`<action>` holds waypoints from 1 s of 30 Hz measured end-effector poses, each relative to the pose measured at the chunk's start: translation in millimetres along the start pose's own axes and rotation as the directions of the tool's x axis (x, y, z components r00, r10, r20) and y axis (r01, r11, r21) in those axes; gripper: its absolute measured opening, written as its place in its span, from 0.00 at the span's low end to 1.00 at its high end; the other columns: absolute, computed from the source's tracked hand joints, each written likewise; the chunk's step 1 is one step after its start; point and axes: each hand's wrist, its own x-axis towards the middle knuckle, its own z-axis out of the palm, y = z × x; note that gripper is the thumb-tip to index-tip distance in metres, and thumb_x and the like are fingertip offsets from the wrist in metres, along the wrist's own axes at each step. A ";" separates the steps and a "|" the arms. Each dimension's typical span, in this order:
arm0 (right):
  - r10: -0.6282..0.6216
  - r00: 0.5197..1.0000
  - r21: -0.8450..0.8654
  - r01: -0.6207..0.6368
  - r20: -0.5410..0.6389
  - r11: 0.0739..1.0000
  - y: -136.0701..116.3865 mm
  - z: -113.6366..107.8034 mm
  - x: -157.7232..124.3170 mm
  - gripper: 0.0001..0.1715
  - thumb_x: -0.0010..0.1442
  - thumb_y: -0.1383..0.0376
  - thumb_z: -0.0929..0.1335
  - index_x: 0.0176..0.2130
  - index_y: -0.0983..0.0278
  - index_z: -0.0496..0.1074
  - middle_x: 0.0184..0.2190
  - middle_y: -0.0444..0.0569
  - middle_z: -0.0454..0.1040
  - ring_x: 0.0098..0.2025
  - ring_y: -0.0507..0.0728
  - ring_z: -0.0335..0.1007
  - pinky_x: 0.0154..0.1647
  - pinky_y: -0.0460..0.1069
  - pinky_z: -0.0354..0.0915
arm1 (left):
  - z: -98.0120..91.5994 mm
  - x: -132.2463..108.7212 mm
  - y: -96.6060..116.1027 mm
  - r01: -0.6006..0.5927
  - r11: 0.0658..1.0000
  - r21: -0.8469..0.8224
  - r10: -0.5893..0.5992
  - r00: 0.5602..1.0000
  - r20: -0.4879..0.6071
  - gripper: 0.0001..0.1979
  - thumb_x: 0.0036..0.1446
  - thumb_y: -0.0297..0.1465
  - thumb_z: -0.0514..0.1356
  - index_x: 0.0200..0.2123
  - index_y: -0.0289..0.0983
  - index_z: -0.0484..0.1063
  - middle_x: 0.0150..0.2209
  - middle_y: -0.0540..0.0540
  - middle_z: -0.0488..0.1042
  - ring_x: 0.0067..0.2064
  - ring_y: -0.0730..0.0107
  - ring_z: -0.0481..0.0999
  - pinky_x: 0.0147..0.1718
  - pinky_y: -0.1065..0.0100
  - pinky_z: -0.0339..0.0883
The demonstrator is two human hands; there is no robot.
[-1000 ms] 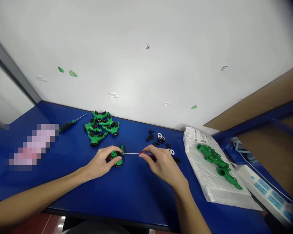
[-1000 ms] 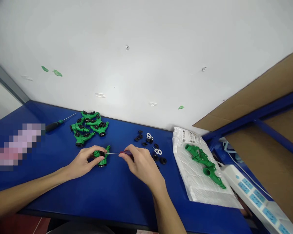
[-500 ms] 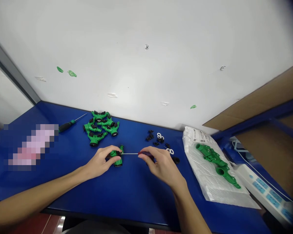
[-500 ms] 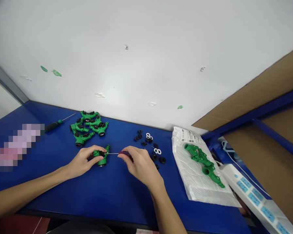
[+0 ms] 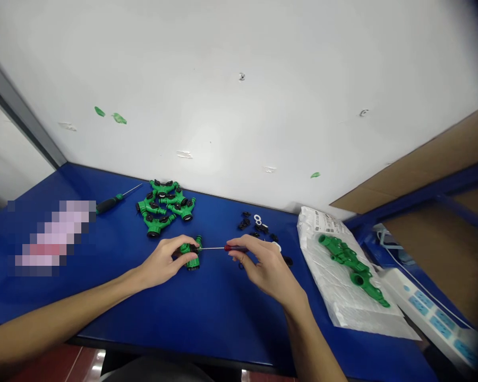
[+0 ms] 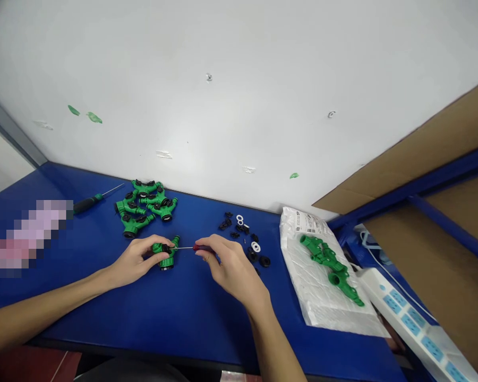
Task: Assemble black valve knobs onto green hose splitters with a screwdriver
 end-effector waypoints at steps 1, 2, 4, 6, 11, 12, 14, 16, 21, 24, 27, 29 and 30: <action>-0.004 1.000 -0.010 0.004 0.003 1.000 1.9 2.2 -0.1 0.08 0.66 0.63 0.65 0.43 0.62 0.72 0.35 0.49 0.80 0.32 0.56 0.76 0.33 0.48 0.69 | 0.1 -0.3 -0.7 0.001 1.000 0.004 -0.001 1.000 -0.004 0.10 0.62 0.35 0.59 0.43 0.38 0.74 0.40 0.45 0.80 0.32 0.70 0.77 0.30 0.71 0.73; -0.002 1.000 -0.022 0.002 0.009 1.000 3.5 4.2 -0.4 0.08 0.67 0.62 0.65 0.43 0.62 0.72 0.34 0.49 0.80 0.31 0.55 0.76 0.31 0.47 0.68 | 0.2 -0.5 -1.4 0.004 1.000 0.008 -0.004 1.000 -0.006 0.10 0.62 0.35 0.59 0.43 0.38 0.74 0.40 0.45 0.80 0.32 0.69 0.78 0.30 0.71 0.72; 0.017 1.000 -0.079 -0.016 0.014 0.997 6.0 8.0 -1.2 0.10 0.67 0.59 0.65 0.41 0.63 0.72 0.29 0.47 0.79 0.27 0.55 0.74 0.27 0.47 0.64 | 0.0 -0.7 -2.5 0.012 1.000 0.015 -0.012 1.000 -0.003 0.10 0.61 0.35 0.59 0.44 0.38 0.74 0.40 0.45 0.80 0.32 0.69 0.78 0.29 0.71 0.72; 0.031 0.999 -0.171 -0.029 0.012 0.985 7.5 10.5 -1.4 0.16 0.68 0.58 0.63 0.35 0.63 0.73 0.21 0.45 0.75 0.20 0.53 0.69 0.24 0.47 0.59 | -0.4 -0.6 -2.9 0.008 1.000 0.014 -0.008 1.000 0.006 0.10 0.61 0.35 0.59 0.44 0.38 0.74 0.40 0.45 0.80 0.35 0.67 0.79 0.31 0.70 0.72; 0.082 0.996 -0.180 -0.075 0.031 0.981 9.1 3.6 0.7 0.23 0.70 0.58 0.60 0.28 0.64 0.72 0.16 0.42 0.67 0.18 0.50 0.62 0.24 0.46 0.54 | -0.1 0.1 0.2 0.051 0.996 -0.078 -0.048 0.998 0.042 0.10 0.62 0.34 0.59 0.45 0.38 0.72 0.43 0.43 0.78 0.33 0.69 0.77 0.32 0.69 0.73; 0.095 0.995 -0.149 -0.092 0.015 0.985 10.5 0.1 0.9 0.23 0.69 0.57 0.60 0.29 0.64 0.72 0.17 0.41 0.67 0.19 0.50 0.62 0.24 0.46 0.54 | 0.1 0.5 1.2 0.074 0.991 -0.112 -0.070 0.997 0.042 0.10 0.62 0.34 0.59 0.45 0.38 0.70 0.43 0.43 0.78 0.31 0.71 0.76 0.31 0.69 0.73; 0.141 0.986 -0.089 -0.149 -0.084 0.985 16.0 -6.2 1.0 0.22 0.68 0.56 0.61 0.30 0.64 0.73 0.17 0.41 0.66 0.18 0.50 0.60 0.23 0.46 0.54 | 0.1 1.6 2.9 0.111 0.974 -0.195 -0.107 0.994 0.030 0.11 0.61 0.34 0.59 0.46 0.38 0.67 0.45 0.42 0.76 0.31 0.72 0.75 0.31 0.67 0.74; 0.214 0.951 -0.047 -0.230 -0.224 0.972 25.1 -8.6 1.1 0.22 0.67 0.54 0.61 0.32 0.65 0.74 0.16 0.41 0.67 0.18 0.51 0.61 0.22 0.46 0.54 | -0.4 2.8 3.3 0.132 0.946 -0.297 -0.134 0.991 0.013 0.11 0.60 0.34 0.60 0.44 0.38 0.66 0.46 0.42 0.74 0.32 0.71 0.74 0.32 0.66 0.75; 0.357 0.894 -0.262 -0.425 -0.271 0.867 45.3 13.0 3.5 0.16 0.64 0.56 0.65 0.31 0.62 0.75 0.26 0.48 0.78 0.29 0.58 0.75 0.30 0.47 0.60 | -3.2 4.4 1.9 0.200 0.854 -0.480 -0.205 0.978 0.044 0.12 0.53 0.32 0.67 0.35 0.37 0.65 0.53 0.42 0.67 0.28 0.78 0.73 0.32 0.65 0.74; 0.412 0.892 -0.435 -0.450 -0.185 0.780 45.8 36.0 5.6 0.13 0.64 0.58 0.65 0.33 0.61 0.74 0.32 0.49 0.80 0.35 0.59 0.76 0.31 0.48 0.59 | -4.1 4.3 4.5 0.266 0.772 -0.577 -0.265 0.960 0.088 0.16 0.49 0.31 0.70 0.33 0.37 0.65 0.55 0.42 0.67 0.30 0.76 0.75 0.32 0.66 0.73; 0.434 0.893 -0.500 -0.430 -0.114 0.752 44.1 48.4 8.1 0.11 0.64 0.57 0.66 0.34 0.61 0.73 0.35 0.49 0.79 0.34 0.58 0.75 0.30 0.47 0.58 | -3.6 4.3 10.1 0.335 0.682 -0.650 -0.352 0.929 0.110 0.17 0.48 0.33 0.71 0.33 0.37 0.64 0.52 0.42 0.71 0.33 0.73 0.75 0.33 0.65 0.73; 0.413 0.903 -0.471 -0.417 -0.118 0.777 47.6 43.0 8.5 0.13 0.64 0.56 0.66 0.35 0.61 0.73 0.36 0.49 0.78 0.35 0.58 0.75 0.31 0.47 0.59 | -2.8 4.6 14.0 0.370 0.652 -0.662 -0.419 0.903 0.093 0.18 0.48 0.36 0.71 0.33 0.38 0.64 0.48 0.42 0.74 0.34 0.71 0.75 0.31 0.66 0.72; 0.399 0.905 -0.440 -0.422 -0.149 0.793 51.6 35.6 7.8 0.13 0.64 0.55 0.65 0.35 0.61 0.73 0.36 0.49 0.78 0.36 0.57 0.74 0.32 0.47 0.59 | -2.3 4.8 15.8 0.384 0.643 -0.663 -0.449 0.890 0.079 0.19 0.47 0.37 0.71 0.33 0.38 0.64 0.47 0.43 0.75 0.35 0.69 0.75 0.31 0.67 0.71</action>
